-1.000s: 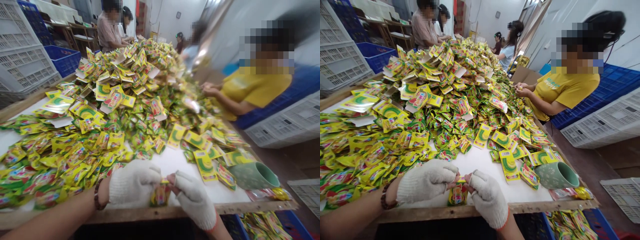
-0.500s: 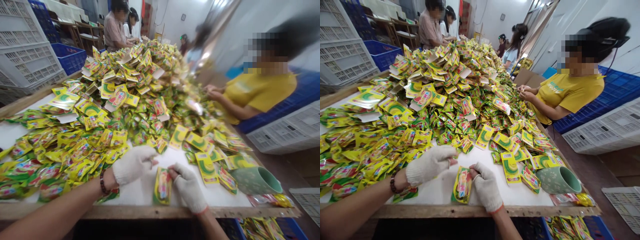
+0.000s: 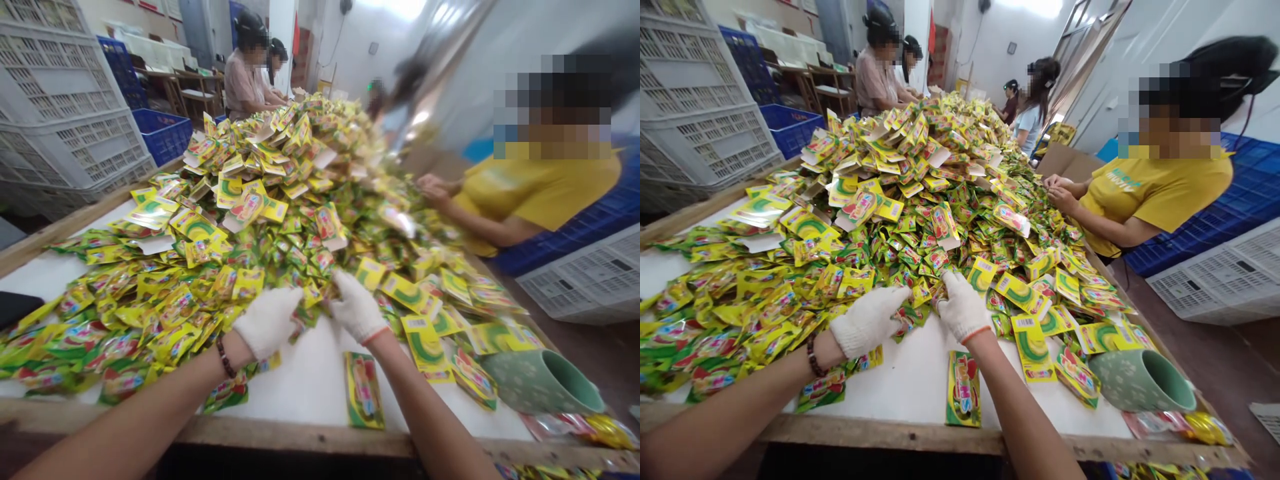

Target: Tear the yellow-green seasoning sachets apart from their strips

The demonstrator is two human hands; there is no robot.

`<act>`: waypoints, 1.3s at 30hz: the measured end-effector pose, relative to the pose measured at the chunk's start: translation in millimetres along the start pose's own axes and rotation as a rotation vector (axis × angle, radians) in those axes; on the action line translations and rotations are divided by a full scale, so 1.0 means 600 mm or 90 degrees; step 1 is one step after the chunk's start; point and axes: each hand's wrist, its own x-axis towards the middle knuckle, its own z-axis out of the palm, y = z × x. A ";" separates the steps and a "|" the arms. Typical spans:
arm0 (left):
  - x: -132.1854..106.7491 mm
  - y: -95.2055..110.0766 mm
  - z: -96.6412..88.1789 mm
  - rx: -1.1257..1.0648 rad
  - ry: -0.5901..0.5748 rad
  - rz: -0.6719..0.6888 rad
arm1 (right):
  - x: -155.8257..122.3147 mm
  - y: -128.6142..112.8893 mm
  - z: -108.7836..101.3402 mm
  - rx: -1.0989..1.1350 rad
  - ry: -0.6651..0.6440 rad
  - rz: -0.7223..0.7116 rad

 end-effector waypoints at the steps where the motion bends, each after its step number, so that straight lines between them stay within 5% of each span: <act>1: 0.002 -0.002 0.001 -0.022 -0.003 0.002 | 0.005 0.002 0.005 -0.008 -0.005 0.006; 7: 0.014 -0.014 -0.016 -0.256 0.108 -0.057 | -0.014 0.031 -0.004 0.083 0.029 0.028; 10: 0.018 -0.014 -0.017 -0.409 0.152 -0.107 | -0.027 0.022 -0.019 0.271 0.044 0.069; 14: 0.019 -0.008 -0.009 -0.561 0.107 -0.112 | -0.036 -0.017 -0.024 0.471 -0.061 0.088; 24: 0.011 0.024 -0.006 -0.913 0.016 -0.149 | -0.040 -0.037 -0.009 0.405 -0.013 0.109; 28: 0.012 0.023 -0.002 -0.910 0.020 -0.113 | -0.042 -0.041 -0.006 0.482 -0.020 0.104; 31: 0.010 0.022 0.004 -0.840 0.053 -0.092 | -0.042 -0.049 -0.008 0.549 -0.137 0.098; 34: 0.009 0.018 -0.001 -0.698 0.132 -0.103 | -0.040 -0.053 -0.013 0.548 -0.180 0.128; 39: 0.017 -0.024 -0.048 -0.335 0.237 -0.084 | -0.041 -0.045 -0.021 0.527 -0.106 0.156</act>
